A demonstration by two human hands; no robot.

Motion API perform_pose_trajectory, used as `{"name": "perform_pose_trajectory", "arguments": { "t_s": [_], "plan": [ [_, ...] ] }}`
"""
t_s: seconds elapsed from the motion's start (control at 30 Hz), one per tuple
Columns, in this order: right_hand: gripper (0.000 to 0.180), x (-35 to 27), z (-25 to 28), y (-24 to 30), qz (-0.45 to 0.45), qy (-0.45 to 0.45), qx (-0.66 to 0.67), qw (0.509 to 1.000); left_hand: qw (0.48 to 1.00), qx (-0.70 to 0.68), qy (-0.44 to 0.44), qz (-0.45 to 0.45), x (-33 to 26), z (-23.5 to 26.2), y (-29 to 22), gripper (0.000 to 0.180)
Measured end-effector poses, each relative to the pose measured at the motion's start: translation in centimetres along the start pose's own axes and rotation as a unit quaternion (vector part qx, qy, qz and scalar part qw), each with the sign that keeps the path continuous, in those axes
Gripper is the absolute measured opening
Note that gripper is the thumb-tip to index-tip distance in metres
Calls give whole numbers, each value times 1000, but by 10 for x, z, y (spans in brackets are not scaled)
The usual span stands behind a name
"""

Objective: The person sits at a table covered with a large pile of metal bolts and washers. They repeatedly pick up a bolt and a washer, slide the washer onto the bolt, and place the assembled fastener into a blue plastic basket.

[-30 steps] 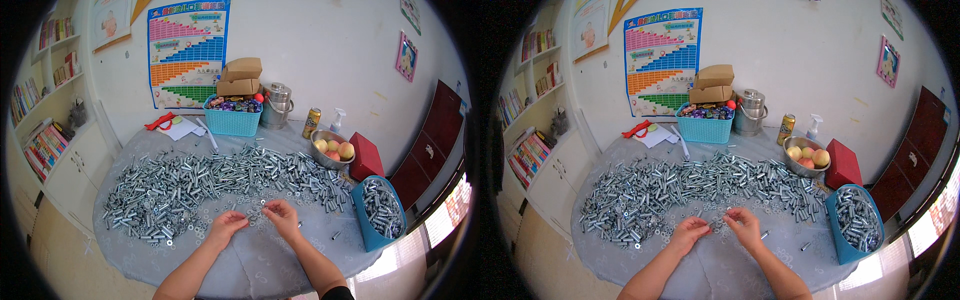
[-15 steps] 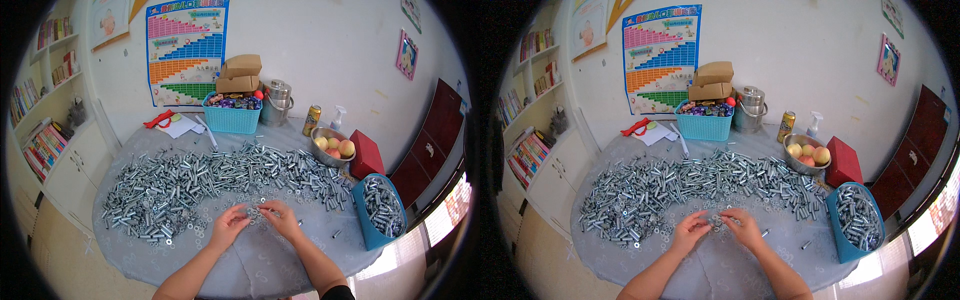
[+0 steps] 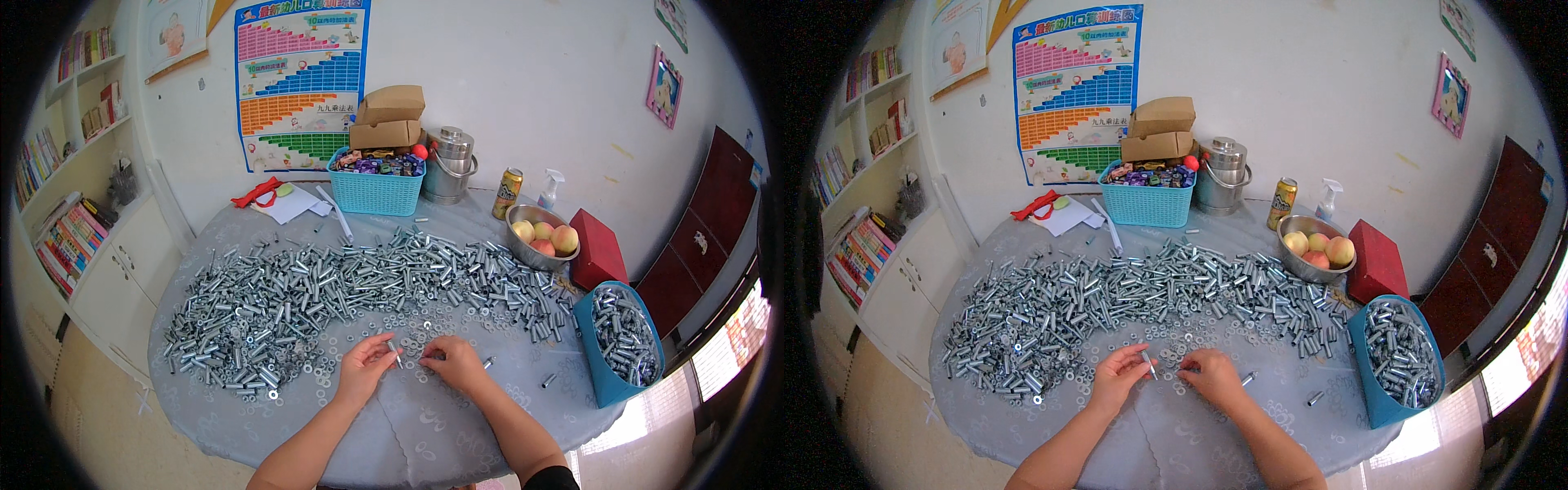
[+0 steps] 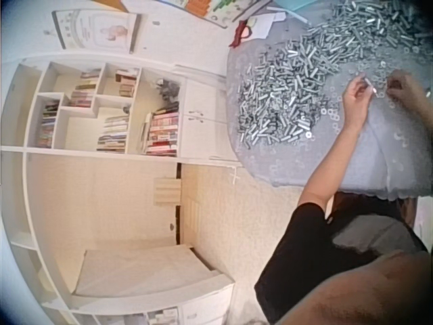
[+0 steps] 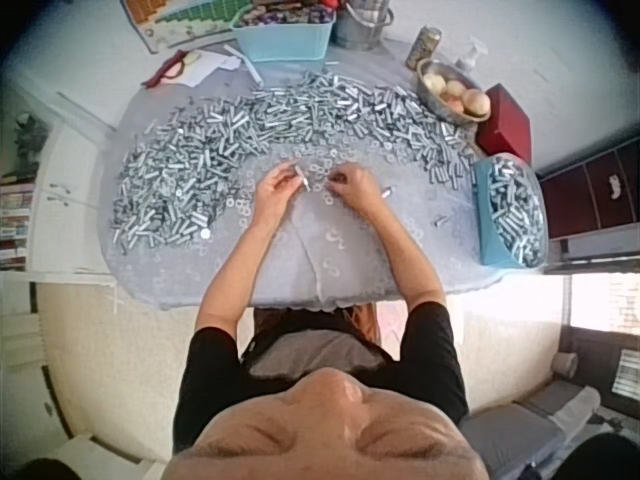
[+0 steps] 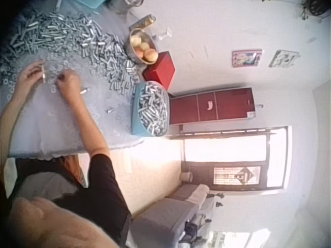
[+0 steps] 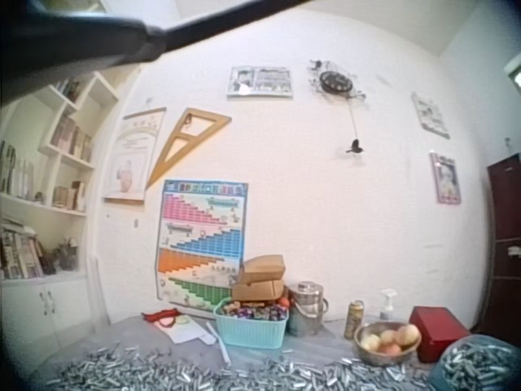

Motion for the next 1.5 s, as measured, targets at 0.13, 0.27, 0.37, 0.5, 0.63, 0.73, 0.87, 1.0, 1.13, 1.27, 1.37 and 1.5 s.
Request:
{"name": "perform_pose_trajectory", "arguments": {
  "t_s": [0.13, 0.27, 0.37, 0.5, 0.63, 0.73, 0.87, 1.0, 1.13, 1.27, 1.37, 1.5],
  "plan": [
    [17, -2, -1, -9, -112, 24, 115, 987, 1000, 10, 2, 12, 0, 0, -2, 32],
    [19, -2, -2, -10, -124, 34, 243, 961, 1000, -4, -5, 18, 0, 3, 0, 32],
    [19, -2, -3, -14, -140, 46, 233, 961, 999, -16, -11, 26, -1, 3, 0, 32],
    [18, -3, 0, -11, -130, 61, 182, 973, 999, -19, -13, 34, -1, 3, -1, 31],
    [18, -3, 5, -1, -123, 72, 104, 984, 999, -27, -16, 39, -1, 7, 2, 31],
    [17, -3, 7, 0, -86, 56, 92, 990, 998, -33, -17, 46, -1, 5, 0, 32],
    [15, -4, 2, 5, -9, 90, 81, 993, 998, -33, -18, 52, -2, 6, 0, 32],
    [12, -4, 10, 19, 62, 24, -47, 997, 998, -36, -17, 56, -2, 5, -1, 32],
    [17, -7, -4, 10, -7, 128, 50, 991, 997, -39, -18, 59, -2, 4, -2, 31],
    [22, -10, -12, 10, -66, 164, 30, 984, 997, -39, -20, 61, -3, 5, 0, 31],
    [22, -7, -8, 15, -1, 145, -38, 989, 997, -42, -17, 61, -2, 5, 1, 30],
    [19, -8, -6, 19, 6, 134, -52, 990, 997, -42, -11, 64, -1, 3, 3, 31]
  ]
}}
Point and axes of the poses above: each hand's wrist, its own x-axis towards the middle knuckle, its own z-axis out of the back of the hand, y = z × x, the point moved 6 cm from there along x, towards the middle knuckle, and after that the axes turned 5 degrees about x, right-handed, at the moved point
